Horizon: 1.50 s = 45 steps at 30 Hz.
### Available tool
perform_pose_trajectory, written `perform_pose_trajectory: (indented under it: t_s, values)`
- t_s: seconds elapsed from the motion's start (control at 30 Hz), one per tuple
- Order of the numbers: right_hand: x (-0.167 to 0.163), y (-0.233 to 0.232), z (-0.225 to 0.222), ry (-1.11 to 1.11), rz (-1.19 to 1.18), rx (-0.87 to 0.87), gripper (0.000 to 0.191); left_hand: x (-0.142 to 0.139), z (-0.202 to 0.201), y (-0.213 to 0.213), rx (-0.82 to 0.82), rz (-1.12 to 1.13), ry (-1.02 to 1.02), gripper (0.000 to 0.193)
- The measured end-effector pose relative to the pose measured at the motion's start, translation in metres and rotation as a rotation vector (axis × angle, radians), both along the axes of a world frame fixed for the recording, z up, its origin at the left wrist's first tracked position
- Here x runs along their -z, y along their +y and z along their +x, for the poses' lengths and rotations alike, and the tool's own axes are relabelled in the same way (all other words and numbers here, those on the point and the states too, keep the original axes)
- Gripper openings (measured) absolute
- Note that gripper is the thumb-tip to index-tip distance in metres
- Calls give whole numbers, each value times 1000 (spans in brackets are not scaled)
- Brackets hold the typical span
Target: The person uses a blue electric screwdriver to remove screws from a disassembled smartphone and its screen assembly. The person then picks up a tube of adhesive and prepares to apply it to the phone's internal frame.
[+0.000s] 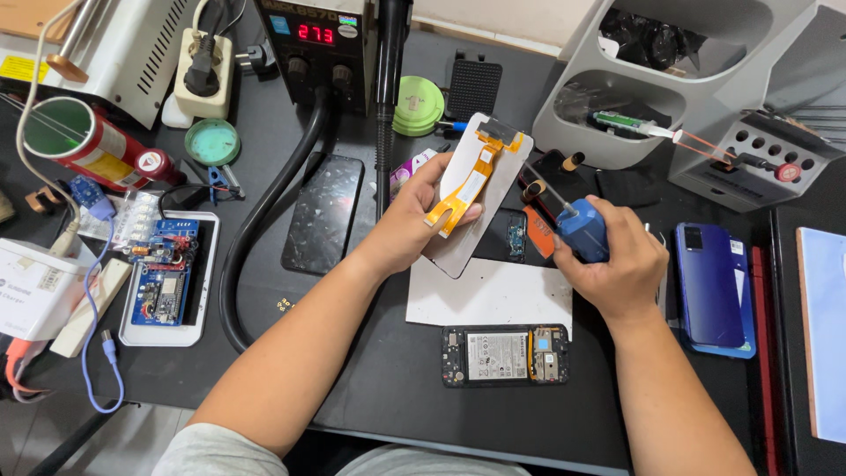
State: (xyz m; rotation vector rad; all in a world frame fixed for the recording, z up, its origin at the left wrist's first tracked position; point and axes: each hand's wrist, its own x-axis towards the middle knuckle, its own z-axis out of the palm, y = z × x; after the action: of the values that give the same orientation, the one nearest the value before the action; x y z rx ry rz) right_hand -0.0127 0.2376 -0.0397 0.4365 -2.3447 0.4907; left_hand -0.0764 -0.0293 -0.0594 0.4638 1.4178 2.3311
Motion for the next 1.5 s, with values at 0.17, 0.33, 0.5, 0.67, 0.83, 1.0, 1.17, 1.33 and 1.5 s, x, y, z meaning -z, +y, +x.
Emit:
perform_pose_trajectory:
  t_s: [0.17, 0.33, 0.5, 0.67, 0.83, 1.0, 1.17, 1.33, 1.5]
  values:
    - [1, 1, 1, -2, 27, 6, 49, 8, 1, -2, -17, -26, -5, 59]
    - [1, 0, -1, 4, 113, -104, 51, 12, -5, -3, 25, 164, -99, 51]
    - [1, -1, -2, -29, 152, -236, 56, -4, 0, -4, 59, 270, -195, 61]
    - [1, -4, -2, -55, 148, -271, 57, -22, 6, -4, 182, 436, -259, 66]
    - [4, -7, 0, -32, 149, -242, 56, -22, 5, -2, 140, 402, -248, 65]
    - [4, 0, 0, -16, 144, -143, 53, -18, 4, -2, 112, 405, -229, 63]
    - [0, 9, 0, -27, 170, -125, 48, -18, 2, -4, 39, 362, -240, 63]
    - [-3, 12, -1, -40, 192, -148, 50, -13, -1, -5, -28, 316, -215, 61]
    - [-3, 11, 0, -42, 230, -185, 54, -6, -5, -7, -67, 177, -263, 61]
